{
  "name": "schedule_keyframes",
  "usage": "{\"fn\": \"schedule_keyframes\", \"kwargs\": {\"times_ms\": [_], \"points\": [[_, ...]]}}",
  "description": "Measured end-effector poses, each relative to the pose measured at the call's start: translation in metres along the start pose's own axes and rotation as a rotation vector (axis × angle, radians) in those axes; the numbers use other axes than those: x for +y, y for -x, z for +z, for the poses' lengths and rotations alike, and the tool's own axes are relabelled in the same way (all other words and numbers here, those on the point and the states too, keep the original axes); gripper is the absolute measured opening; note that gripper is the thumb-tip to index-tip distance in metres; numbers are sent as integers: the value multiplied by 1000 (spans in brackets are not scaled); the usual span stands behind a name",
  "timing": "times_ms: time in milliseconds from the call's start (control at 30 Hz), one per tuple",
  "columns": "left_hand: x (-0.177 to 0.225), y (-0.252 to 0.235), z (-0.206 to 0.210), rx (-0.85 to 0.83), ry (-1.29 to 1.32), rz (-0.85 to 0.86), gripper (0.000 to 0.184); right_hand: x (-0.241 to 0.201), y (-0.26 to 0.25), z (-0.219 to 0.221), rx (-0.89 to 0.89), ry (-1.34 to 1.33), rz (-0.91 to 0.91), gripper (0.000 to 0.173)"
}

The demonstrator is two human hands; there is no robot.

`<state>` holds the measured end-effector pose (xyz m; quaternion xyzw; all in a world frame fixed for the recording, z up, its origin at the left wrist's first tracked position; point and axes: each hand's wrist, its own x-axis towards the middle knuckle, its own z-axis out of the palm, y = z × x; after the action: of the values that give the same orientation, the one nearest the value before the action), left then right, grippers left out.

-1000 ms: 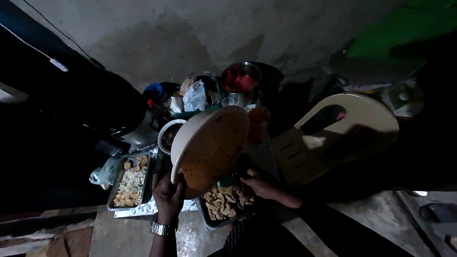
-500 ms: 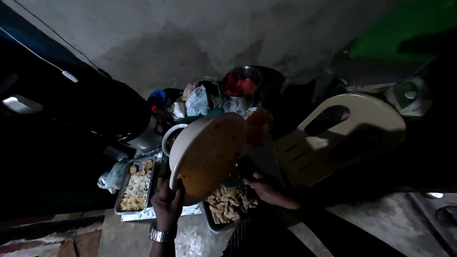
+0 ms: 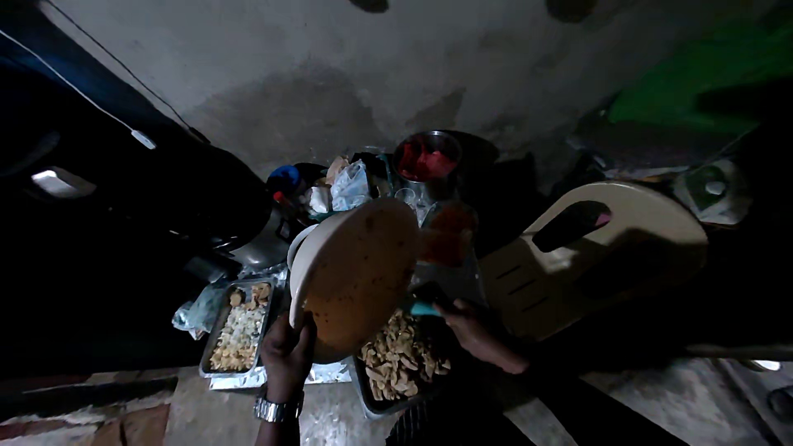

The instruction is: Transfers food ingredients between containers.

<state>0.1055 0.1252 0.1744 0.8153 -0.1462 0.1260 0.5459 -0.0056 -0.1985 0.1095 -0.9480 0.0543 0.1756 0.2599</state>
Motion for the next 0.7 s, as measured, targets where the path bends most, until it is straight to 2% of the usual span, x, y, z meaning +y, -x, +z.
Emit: {"fn": "schedule_keyframes", "kwargs": {"times_ms": [133, 267, 367, 467, 600, 667, 700], "points": [[2, -3, -6, -19, 7, -6, 4, 8, -28, -23, 128, 74, 40, 50], [9, -4, -10, -18, 20, -8, 5, 17, -17, -9, -80, 94, -16, 53], [10, -10, -14, -13, 22, -53, 6, 9, 4, -3, -175, 64, -54, 48], [14, -18, -18, -11, 26, -156, 6, -16, 1, -32, 12, 6, -96, 46], [36, -27, -14, -53, 49, -223, 5, -56, -46, -78, 275, 58, -231, 55], [47, -28, -11, -87, 14, -242, 6, -71, -73, -91, 322, 133, -280, 57], [50, -28, -10, -106, -6, -243, 7, -76, -83, -95, 318, 178, -285, 53]]}}
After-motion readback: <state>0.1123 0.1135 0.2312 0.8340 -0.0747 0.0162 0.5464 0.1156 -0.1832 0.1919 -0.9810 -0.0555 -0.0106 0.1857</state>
